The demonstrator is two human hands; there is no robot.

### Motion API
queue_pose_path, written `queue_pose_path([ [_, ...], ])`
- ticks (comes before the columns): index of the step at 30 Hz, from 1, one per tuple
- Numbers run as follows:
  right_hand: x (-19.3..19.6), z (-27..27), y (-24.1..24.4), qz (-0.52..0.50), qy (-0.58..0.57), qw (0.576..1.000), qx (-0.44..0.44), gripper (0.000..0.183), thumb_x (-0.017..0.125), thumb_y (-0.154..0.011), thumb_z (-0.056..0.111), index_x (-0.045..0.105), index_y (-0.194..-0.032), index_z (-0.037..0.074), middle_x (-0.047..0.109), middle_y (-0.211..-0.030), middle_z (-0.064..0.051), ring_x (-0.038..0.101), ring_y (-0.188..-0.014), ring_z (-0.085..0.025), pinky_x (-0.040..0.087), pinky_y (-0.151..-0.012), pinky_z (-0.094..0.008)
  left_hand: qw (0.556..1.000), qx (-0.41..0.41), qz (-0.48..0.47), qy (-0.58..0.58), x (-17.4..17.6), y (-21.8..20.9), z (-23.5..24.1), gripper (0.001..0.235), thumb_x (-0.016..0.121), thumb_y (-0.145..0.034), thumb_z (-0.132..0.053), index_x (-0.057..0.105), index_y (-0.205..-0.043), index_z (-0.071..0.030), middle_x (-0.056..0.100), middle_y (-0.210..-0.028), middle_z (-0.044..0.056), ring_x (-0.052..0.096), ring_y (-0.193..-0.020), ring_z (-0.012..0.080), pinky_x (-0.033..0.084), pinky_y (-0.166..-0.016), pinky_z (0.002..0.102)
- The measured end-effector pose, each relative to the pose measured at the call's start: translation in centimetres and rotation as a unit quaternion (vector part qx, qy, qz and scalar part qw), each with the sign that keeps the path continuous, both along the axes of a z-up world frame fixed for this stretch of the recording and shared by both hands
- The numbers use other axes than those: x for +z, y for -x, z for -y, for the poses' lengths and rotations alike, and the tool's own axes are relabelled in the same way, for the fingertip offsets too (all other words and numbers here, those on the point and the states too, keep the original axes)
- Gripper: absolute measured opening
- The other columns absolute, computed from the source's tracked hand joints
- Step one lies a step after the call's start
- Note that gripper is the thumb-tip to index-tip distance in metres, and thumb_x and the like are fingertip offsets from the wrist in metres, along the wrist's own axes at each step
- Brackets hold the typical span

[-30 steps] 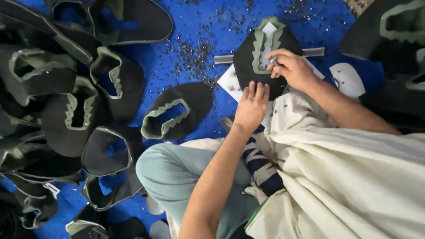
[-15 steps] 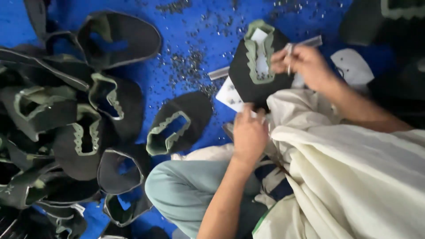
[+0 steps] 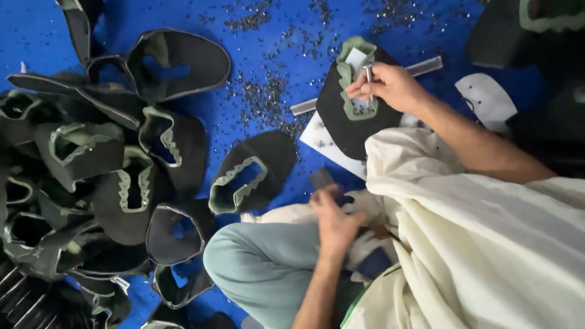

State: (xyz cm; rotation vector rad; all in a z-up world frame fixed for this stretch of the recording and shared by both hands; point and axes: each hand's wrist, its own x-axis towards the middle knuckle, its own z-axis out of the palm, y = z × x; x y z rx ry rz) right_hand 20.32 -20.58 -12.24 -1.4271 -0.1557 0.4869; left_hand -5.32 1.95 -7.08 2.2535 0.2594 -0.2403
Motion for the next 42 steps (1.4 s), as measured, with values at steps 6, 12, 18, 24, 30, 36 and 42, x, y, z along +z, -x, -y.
queue_pose_path([
  [6, 0.1, 0.1, 0.5, 0.041, 0.037, 0.998, 0.002, 0.008, 0.051, -0.102, -0.005, 0.058, -0.106, -0.002, 0.073, -0.120, -0.017, 0.073, -0.111, -0.024, 0.060, -0.091, -0.033, 0.600, 0.383, -0.322, 0.624, 7.9, 0.0, -4.0, 0.062, 0.065, -0.077, -0.029, 0.052, -0.121, 0.012, 0.068, -0.114, 0.026, 0.068, -0.073, 0.0342, 0.058, -0.066, 0.041],
  [12, 1.5, -0.8, 1.7, 0.134, 0.091, 0.986, -0.050, 0.005, 0.055, -0.100, -0.007, 0.058, -0.100, -0.004, 0.076, -0.114, -0.017, 0.076, -0.105, -0.022, 0.060, -0.088, -0.031, 0.735, 0.261, -0.243, 0.577, 7.8, 1.7, -3.1, 0.057, 0.062, -0.083, -0.014, 0.041, -0.134, -0.001, 0.061, -0.105, 0.015, 0.060, -0.071, 0.0206, 0.053, -0.055, 0.038],
  [18, 1.7, -1.2, 2.7, 0.218, 0.149, 0.963, -0.058, 0.003, 0.056, -0.099, -0.007, 0.057, -0.098, -0.004, 0.076, -0.114, -0.016, 0.077, -0.105, -0.024, 0.061, -0.084, -0.031, 0.977, 0.028, 0.068, 0.200, 23.3, -5.7, -1.1, 0.102, 0.068, -0.072, -0.001, 0.026, -0.165, -0.002, 0.056, -0.121, 0.011, 0.057, -0.094, 0.0191, 0.050, -0.085, 0.032],
  [24, 3.8, -1.2, 3.2, 0.295, 0.188, 0.936, -0.029, 0.023, 0.057, -0.099, -0.006, 0.067, -0.120, -0.001, 0.074, -0.117, -0.016, 0.075, -0.105, -0.027, 0.060, -0.089, -0.034, 0.959, 0.007, 0.264, 0.100, 16.6, -9.4, 0.5, 0.035, 0.081, -0.066, -0.009, 0.060, -0.094, -0.013, 0.062, -0.079, 0.006, 0.062, -0.066, 0.0189, 0.053, -0.070, 0.028],
  [30, -0.3, -0.5, 2.8, 0.190, 0.160, 0.967, -0.057, 0.018, 0.055, -0.097, -0.006, 0.067, -0.110, -0.003, 0.074, -0.112, -0.019, 0.072, -0.100, -0.030, 0.059, -0.087, -0.038, 0.996, -0.018, -0.041, -0.081, 6.1, -9.0, 1.3, 0.046, 0.091, -0.063, -0.020, 0.056, -0.087, -0.002, 0.065, -0.067, 0.014, 0.066, -0.060, 0.0356, 0.049, -0.061, 0.043],
  [36, 2.0, -0.3, 0.0, -0.019, -0.085, 0.990, -0.110, 0.013, 0.045, -0.111, 0.006, 0.055, -0.105, 0.002, 0.072, -0.117, -0.018, 0.073, -0.103, -0.026, 0.061, -0.091, -0.037, 0.992, 0.081, 0.063, 0.074, 14.6, -9.4, 0.2, 0.034, 0.080, -0.070, -0.015, 0.057, -0.093, -0.004, 0.065, -0.070, 0.006, 0.064, -0.059, 0.0183, 0.055, -0.060, 0.034],
  [42, 0.2, -0.2, -1.7, -0.021, -0.028, 0.998, -0.060, 0.011, 0.045, -0.109, 0.004, 0.055, -0.108, 0.000, 0.072, -0.117, -0.017, 0.074, -0.109, -0.026, 0.061, -0.094, -0.036, 0.963, 0.104, 0.158, 0.191, 23.0, -10.0, -0.1, 0.039, 0.082, -0.068, -0.010, 0.056, -0.097, -0.006, 0.061, -0.071, 0.002, 0.059, -0.055, 0.0132, 0.051, -0.055, 0.027],
])
